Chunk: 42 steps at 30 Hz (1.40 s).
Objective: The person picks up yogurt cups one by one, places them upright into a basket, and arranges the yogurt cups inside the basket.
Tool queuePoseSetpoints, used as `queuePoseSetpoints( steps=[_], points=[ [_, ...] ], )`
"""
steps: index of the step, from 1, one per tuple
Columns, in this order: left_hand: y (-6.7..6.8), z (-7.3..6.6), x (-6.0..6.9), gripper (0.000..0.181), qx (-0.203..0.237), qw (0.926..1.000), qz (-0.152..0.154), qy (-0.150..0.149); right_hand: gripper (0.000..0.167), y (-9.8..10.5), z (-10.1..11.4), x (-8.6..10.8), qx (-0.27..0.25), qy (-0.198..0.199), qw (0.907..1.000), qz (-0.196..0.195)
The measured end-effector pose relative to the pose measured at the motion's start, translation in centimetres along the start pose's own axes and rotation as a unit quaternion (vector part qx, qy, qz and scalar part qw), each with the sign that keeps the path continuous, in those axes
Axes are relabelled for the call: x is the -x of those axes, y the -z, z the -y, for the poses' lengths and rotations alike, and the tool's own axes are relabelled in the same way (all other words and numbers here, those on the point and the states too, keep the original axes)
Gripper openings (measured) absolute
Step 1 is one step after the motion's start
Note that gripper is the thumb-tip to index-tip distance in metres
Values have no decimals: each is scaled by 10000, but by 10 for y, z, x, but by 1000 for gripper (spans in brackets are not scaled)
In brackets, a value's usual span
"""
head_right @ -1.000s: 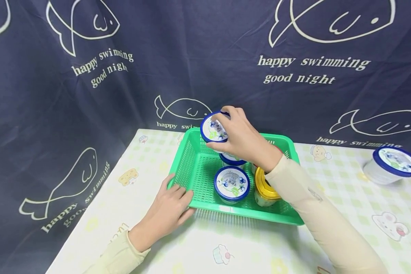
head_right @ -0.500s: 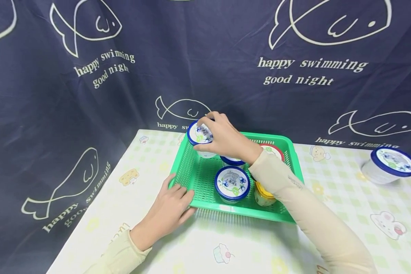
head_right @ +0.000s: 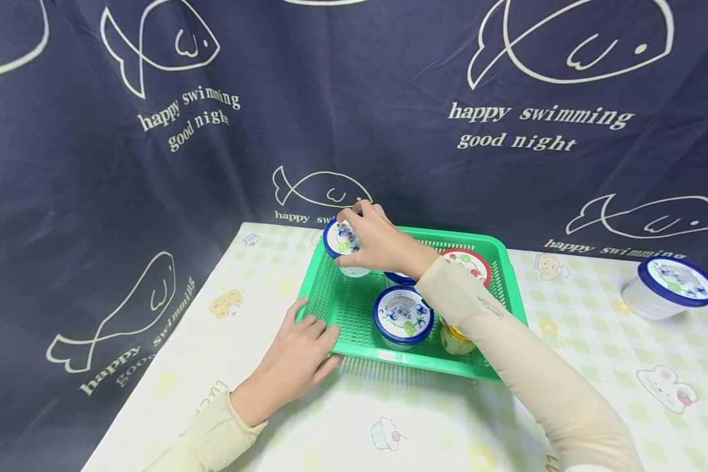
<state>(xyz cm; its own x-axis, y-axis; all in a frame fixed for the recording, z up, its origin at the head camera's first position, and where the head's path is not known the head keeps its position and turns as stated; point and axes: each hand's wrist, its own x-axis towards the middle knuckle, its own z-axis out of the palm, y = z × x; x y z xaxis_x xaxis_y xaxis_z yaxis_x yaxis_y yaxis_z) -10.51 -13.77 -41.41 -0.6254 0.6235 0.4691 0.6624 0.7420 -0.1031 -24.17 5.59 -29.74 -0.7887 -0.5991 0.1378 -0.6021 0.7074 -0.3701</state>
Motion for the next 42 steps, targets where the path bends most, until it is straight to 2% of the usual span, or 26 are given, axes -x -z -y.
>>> queuePoseSetpoints(
  steps=[14, 21, 34, 42],
  points=[
    [1, -1, 0, 17, -89, 9999, -84, -74, 79, -15, -4, -6, 362, -152, 9982, 458],
    [1, -2, 0, 16, -118, 9999, 42, -78, 79, -25, -11, -9, 442, -124, 9975, 543],
    [-2, -3, 0, 16, -92, 9999, -45, -17, 81, -37, -21, -14, 642, -30, 9941, 874],
    [1, -1, -1, 16, -131, 9999, 90, -67, 87, -38, -19, -7, 623, -447, 9893, 1244]
  ],
)
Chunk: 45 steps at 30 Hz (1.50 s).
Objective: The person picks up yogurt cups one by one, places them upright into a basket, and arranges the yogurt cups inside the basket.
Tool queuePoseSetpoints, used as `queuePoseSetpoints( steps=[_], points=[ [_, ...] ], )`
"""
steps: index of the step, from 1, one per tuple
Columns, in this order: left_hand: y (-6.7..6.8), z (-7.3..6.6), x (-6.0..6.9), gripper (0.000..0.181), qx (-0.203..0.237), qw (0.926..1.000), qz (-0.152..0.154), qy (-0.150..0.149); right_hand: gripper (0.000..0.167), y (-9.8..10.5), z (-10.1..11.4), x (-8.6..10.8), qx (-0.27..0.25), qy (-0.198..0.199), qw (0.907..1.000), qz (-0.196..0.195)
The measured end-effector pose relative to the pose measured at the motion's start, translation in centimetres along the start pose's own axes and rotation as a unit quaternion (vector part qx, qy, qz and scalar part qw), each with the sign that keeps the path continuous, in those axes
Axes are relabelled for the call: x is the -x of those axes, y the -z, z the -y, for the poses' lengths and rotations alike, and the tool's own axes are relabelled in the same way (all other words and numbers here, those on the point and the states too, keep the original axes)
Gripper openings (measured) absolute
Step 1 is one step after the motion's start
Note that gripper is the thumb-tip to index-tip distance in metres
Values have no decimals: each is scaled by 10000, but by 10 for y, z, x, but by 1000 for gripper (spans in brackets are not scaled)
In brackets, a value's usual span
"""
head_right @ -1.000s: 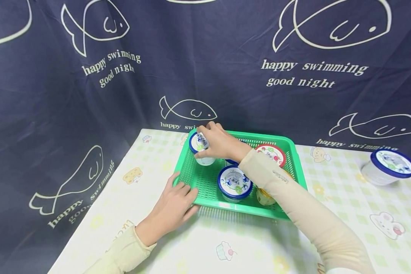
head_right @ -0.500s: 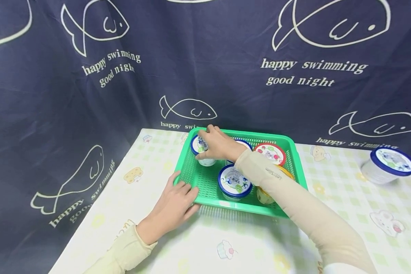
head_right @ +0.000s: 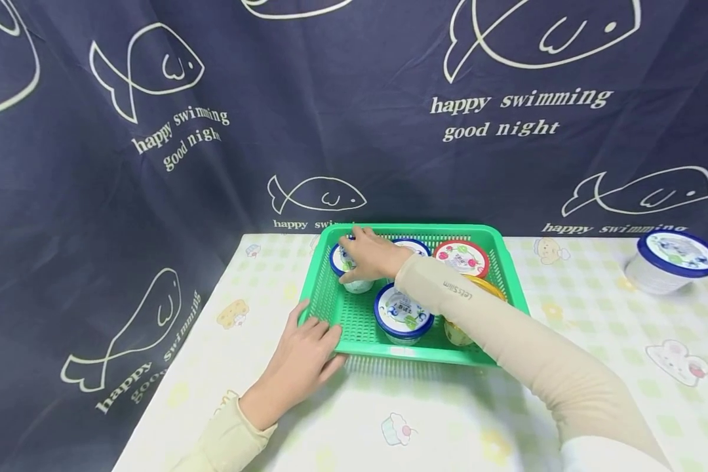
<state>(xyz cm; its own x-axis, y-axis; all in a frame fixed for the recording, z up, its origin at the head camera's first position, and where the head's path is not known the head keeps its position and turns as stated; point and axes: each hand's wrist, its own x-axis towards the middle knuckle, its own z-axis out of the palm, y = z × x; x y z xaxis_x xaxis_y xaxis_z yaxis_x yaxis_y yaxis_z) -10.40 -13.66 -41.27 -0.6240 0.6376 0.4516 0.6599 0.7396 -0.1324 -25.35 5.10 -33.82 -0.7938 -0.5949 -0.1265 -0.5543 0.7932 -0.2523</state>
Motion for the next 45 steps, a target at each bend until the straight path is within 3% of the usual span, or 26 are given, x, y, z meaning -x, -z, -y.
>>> queuePoseSetpoints(
  steps=[15, 25, 36, 45],
  points=[
    [-1, 1, 1, 16, 38, 10000, 34, 74, 86, 35, -9, 29, 175, -262, 9995, 6],
    [-1, -1, 0, 18, 97, 9999, 13, 61, 84, 59, -20, 48, 111, -379, 9987, -314],
    [1, 2, 1, 17, 210, 9997, -68, 57, 81, 62, -41, 100, 142, -660, 9945, -801],
    [-1, 0, 1, 17, 259, 9995, -176, 47, 79, 58, -66, 126, -89, -822, 9903, -1120]
  ],
)
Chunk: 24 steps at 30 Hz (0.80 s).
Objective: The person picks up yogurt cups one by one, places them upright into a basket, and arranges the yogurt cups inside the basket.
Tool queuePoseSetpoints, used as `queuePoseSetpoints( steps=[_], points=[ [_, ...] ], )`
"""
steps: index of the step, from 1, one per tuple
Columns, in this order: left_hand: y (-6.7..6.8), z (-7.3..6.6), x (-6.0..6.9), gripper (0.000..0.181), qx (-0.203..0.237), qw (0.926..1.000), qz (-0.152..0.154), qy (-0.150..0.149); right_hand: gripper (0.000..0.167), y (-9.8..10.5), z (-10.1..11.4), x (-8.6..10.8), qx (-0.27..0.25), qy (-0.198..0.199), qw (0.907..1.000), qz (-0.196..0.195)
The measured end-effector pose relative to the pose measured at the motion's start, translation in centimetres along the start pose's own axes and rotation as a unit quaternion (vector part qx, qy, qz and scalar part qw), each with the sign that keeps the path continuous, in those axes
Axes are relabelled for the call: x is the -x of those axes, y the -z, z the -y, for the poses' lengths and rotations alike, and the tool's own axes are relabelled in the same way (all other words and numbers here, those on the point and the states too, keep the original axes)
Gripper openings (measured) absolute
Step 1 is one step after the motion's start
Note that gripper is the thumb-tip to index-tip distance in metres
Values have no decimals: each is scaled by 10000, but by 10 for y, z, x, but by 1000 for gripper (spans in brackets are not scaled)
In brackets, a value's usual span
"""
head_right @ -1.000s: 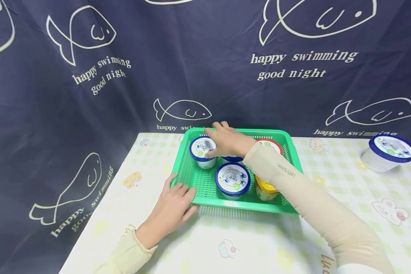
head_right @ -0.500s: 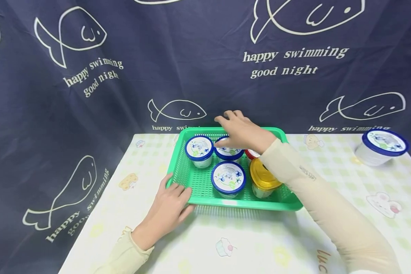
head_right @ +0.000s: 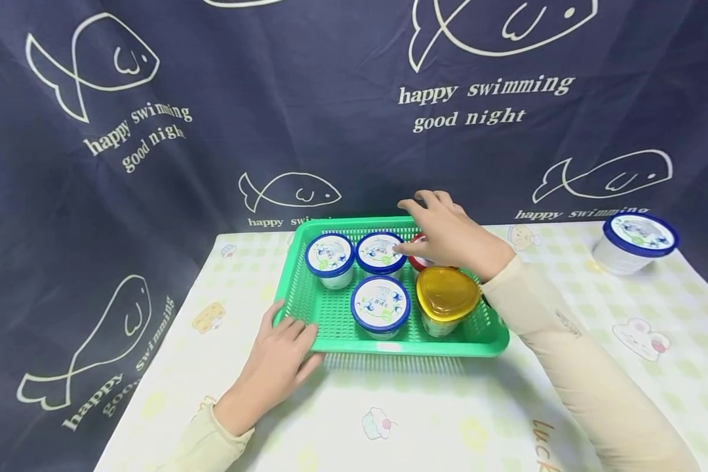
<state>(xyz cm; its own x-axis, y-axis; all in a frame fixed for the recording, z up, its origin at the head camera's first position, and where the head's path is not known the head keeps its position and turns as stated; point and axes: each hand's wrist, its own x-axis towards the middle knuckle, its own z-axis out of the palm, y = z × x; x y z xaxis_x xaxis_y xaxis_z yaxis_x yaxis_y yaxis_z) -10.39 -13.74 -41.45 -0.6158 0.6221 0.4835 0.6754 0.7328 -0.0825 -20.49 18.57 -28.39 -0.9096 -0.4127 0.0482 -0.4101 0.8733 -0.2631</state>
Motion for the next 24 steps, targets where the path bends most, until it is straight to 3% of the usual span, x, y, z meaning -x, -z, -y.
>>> queuePoseSetpoints(
  steps=[7, 24],
  points=[
    [-2, 0, 1, 15, 3, 9999, -163, -34, 76, -5, -24, 6, -181, -218, 9996, -81],
    [-1, 0, 0, 16, -54, 9999, -104, -74, 73, -20, -85, 40, -627, -850, 9910, -821]
  ],
)
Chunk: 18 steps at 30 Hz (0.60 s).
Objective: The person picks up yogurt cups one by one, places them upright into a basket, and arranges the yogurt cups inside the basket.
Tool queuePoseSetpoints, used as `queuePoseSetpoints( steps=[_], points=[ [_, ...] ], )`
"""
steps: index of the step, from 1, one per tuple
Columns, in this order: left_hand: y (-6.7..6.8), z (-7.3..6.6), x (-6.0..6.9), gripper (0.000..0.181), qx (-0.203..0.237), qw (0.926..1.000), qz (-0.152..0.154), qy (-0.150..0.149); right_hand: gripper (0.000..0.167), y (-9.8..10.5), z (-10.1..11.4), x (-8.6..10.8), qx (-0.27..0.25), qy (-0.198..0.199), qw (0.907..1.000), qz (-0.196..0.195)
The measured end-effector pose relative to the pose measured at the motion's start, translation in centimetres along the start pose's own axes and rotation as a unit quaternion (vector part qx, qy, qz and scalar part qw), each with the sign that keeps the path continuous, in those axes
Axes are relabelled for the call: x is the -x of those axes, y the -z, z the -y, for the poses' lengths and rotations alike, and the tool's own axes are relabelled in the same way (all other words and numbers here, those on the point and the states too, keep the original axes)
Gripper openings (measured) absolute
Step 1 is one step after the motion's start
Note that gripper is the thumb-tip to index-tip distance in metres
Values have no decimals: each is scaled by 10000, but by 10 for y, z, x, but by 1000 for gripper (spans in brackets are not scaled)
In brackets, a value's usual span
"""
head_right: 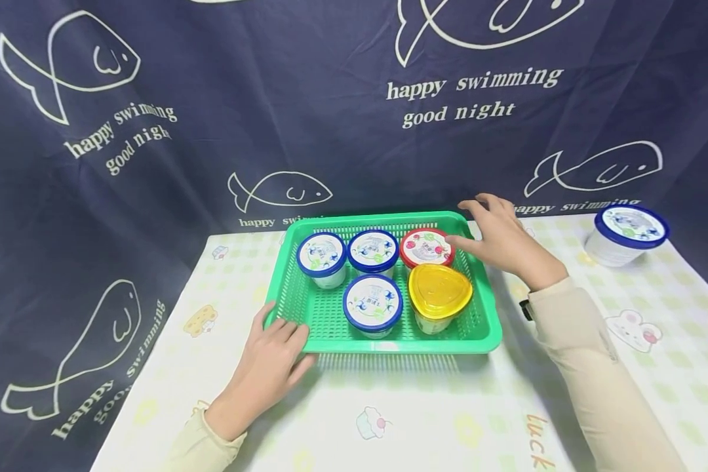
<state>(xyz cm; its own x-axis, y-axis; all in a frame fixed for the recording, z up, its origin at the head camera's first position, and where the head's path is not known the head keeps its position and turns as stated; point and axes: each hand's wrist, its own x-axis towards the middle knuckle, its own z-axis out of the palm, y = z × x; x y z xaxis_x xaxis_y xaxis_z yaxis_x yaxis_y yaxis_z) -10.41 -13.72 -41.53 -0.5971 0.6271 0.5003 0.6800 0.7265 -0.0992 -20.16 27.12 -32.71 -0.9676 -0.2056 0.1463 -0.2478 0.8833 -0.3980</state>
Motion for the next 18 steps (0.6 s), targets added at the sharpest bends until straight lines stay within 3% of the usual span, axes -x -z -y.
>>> queuePoseSetpoints(
  steps=[10, 18],
  points=[
    [-1, 0, 1, 13, 54, 10000, 24, 27, 73, -10, -30, 15, -61, -263, 9991, -327],
    [-2, 0, 1, 14, 178, 9998, -100, 7, 65, -5, -62, 29, -155, -372, 9944, -973]
  ],
)
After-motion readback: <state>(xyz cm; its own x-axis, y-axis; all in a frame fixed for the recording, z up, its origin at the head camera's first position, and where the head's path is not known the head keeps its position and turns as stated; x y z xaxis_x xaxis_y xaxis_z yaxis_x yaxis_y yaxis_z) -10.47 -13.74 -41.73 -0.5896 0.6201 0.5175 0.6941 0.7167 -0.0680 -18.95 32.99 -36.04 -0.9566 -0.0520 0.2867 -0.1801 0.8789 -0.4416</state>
